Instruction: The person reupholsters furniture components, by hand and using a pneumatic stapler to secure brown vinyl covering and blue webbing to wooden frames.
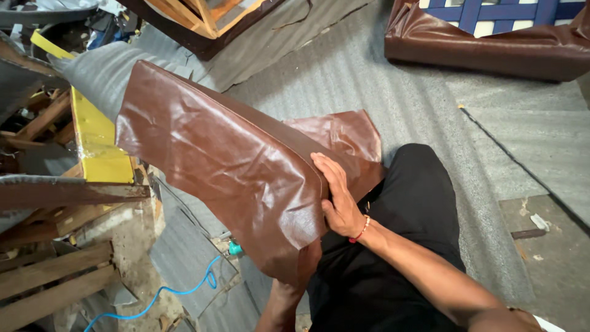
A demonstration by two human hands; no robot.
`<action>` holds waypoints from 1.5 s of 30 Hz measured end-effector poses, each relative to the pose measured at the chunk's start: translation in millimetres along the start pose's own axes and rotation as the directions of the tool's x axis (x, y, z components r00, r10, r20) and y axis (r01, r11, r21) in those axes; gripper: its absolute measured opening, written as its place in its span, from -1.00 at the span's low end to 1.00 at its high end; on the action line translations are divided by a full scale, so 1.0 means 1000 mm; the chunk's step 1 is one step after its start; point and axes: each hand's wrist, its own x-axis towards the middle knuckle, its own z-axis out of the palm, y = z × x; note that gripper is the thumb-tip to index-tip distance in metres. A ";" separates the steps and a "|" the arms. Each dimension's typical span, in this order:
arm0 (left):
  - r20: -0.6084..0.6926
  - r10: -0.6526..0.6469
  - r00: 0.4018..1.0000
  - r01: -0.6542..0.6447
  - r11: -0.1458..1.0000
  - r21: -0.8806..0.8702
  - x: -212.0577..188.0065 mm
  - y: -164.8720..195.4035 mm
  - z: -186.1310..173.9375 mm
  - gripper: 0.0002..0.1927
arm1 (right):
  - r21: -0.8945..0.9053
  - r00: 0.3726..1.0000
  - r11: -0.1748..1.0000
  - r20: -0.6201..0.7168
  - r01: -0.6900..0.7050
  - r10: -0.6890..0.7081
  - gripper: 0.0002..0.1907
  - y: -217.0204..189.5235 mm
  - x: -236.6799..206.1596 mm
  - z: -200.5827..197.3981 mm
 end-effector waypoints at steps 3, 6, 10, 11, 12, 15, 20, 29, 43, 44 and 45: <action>-0.007 -0.009 1.000 0.008 0.999 -0.047 0.004 -0.003 0.004 -0.55 | -0.037 0.994 0.999 -0.105 0.028 -0.032 -0.25 0.006 -0.006 0.015; -0.006 -0.004 1.000 0.004 0.998 -0.056 0.002 -0.011 0.009 -0.55 | -0.099 0.982 0.994 -0.179 0.048 -0.066 -0.26 0.010 -0.010 0.021; 0.001 -0.003 1.000 0.003 0.997 -0.075 -0.002 -0.015 0.007 -0.55 | -0.054 0.994 0.994 -0.055 0.090 -0.093 -0.23 0.027 -0.004 0.002; -0.004 -0.007 1.000 0.007 0.997 -0.077 -0.002 -0.014 0.005 -0.55 | 0.003 1.000 1.000 0.015 -0.025 0.025 -0.24 0.035 0.000 -0.006; -0.009 -0.009 1.000 0.009 0.997 -0.070 0.001 -0.015 0.002 -0.55 | 0.046 0.987 0.990 0.091 -0.136 0.131 -0.25 0.042 0.004 -0.016; -0.040 0.048 0.998 -0.044 0.996 0.082 0.012 -0.025 -0.005 -0.54 | 0.103 0.951 0.970 0.244 -0.221 0.191 -0.26 0.057 0.016 -0.028; -0.010 0.137 0.990 -0.133 0.971 0.196 0.002 -0.092 -0.014 -0.50 | 0.084 0.959 0.992 0.275 -0.093 0.067 -0.31 0.054 0.028 -0.008; 0.481 -0.366 0.797 0.282 0.929 0.239 -0.168 -0.183 -0.049 -0.53 | -0.159 0.807 0.868 0.319 -0.471 0.497 -0.56 0.187 -0.001 0.059; 0.076 -0.270 0.960 0.206 0.862 0.462 -0.143 -0.232 -0.083 -0.65 | 0.335 0.256 0.102 0.454 -0.937 0.854 -0.39 0.221 -0.035 0.035; 0.013 -0.269 0.963 0.246 0.900 0.361 -0.128 -0.234 -0.089 -0.65 | 0.398 0.292 0.093 0.476 -0.913 0.830 -0.37 0.214 -0.030 0.044; -0.053 -0.270 0.961 0.275 0.934 0.230 -0.109 -0.235 -0.097 -0.65 | 0.449 0.330 0.098 0.475 -0.888 0.816 -0.35 0.209 -0.025 0.052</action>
